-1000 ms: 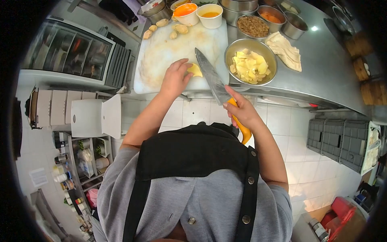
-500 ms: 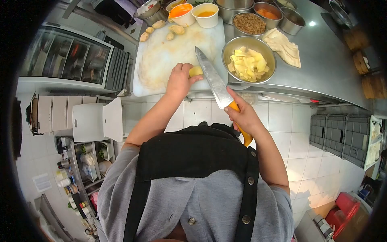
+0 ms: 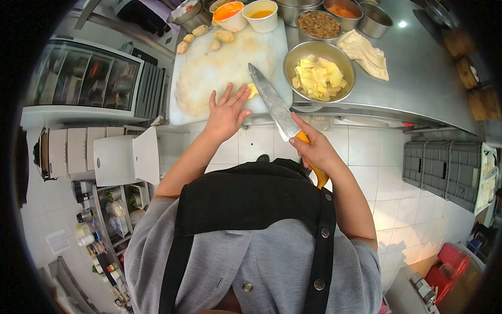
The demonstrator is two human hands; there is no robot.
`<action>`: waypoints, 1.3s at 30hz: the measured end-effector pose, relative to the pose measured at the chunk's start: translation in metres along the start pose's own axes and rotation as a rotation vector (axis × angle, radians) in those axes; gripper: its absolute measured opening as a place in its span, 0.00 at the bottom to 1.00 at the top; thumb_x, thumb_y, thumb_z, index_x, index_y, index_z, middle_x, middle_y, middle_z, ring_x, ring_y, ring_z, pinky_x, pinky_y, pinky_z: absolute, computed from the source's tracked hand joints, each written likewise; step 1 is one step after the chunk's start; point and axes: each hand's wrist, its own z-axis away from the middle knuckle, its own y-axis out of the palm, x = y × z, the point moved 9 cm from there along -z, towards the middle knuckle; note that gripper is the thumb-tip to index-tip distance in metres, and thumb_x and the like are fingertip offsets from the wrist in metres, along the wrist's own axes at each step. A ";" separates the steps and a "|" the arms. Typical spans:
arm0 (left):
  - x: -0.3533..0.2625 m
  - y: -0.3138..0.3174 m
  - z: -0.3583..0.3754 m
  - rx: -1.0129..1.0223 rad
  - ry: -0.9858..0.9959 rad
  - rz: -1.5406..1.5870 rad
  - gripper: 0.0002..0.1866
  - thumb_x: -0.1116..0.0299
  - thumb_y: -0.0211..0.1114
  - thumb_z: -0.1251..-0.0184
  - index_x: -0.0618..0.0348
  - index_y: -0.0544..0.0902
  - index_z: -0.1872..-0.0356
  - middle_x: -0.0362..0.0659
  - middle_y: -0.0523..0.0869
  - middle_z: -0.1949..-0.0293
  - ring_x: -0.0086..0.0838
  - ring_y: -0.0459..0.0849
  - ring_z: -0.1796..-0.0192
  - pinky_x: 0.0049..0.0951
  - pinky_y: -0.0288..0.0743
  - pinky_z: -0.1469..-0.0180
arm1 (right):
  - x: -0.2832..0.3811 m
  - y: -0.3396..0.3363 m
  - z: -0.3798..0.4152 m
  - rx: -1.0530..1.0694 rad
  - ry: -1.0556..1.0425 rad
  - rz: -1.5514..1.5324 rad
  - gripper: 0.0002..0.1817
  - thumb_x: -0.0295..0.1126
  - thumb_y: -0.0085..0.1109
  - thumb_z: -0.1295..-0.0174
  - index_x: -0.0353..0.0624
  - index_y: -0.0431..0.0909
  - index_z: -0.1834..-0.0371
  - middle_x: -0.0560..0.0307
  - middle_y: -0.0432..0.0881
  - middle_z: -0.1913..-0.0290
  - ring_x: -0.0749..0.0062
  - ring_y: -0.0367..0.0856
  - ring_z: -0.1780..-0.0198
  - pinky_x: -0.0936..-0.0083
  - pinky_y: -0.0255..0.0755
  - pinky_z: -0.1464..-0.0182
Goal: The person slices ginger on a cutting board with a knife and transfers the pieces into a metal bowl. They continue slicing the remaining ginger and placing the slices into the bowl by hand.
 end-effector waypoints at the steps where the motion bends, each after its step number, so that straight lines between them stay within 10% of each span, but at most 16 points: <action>1: 0.001 0.000 0.000 0.015 0.003 0.000 0.31 0.48 0.56 0.28 0.45 0.67 0.27 0.32 0.63 0.24 0.41 0.54 0.21 0.66 0.38 0.25 | 0.001 0.001 -0.001 0.001 0.007 0.014 0.37 0.30 0.57 0.31 0.61 0.55 0.20 0.64 0.70 0.75 0.82 0.68 0.83 0.80 0.67 0.80; 39: 0.008 0.008 0.000 0.159 0.021 -0.009 0.35 0.43 0.53 0.28 0.36 0.57 0.22 0.28 0.55 0.21 0.41 0.43 0.18 0.71 0.27 0.26 | 0.009 0.004 0.006 -0.085 0.062 0.109 0.36 0.31 0.56 0.31 0.64 0.56 0.20 0.63 0.70 0.76 0.81 0.67 0.85 0.79 0.66 0.81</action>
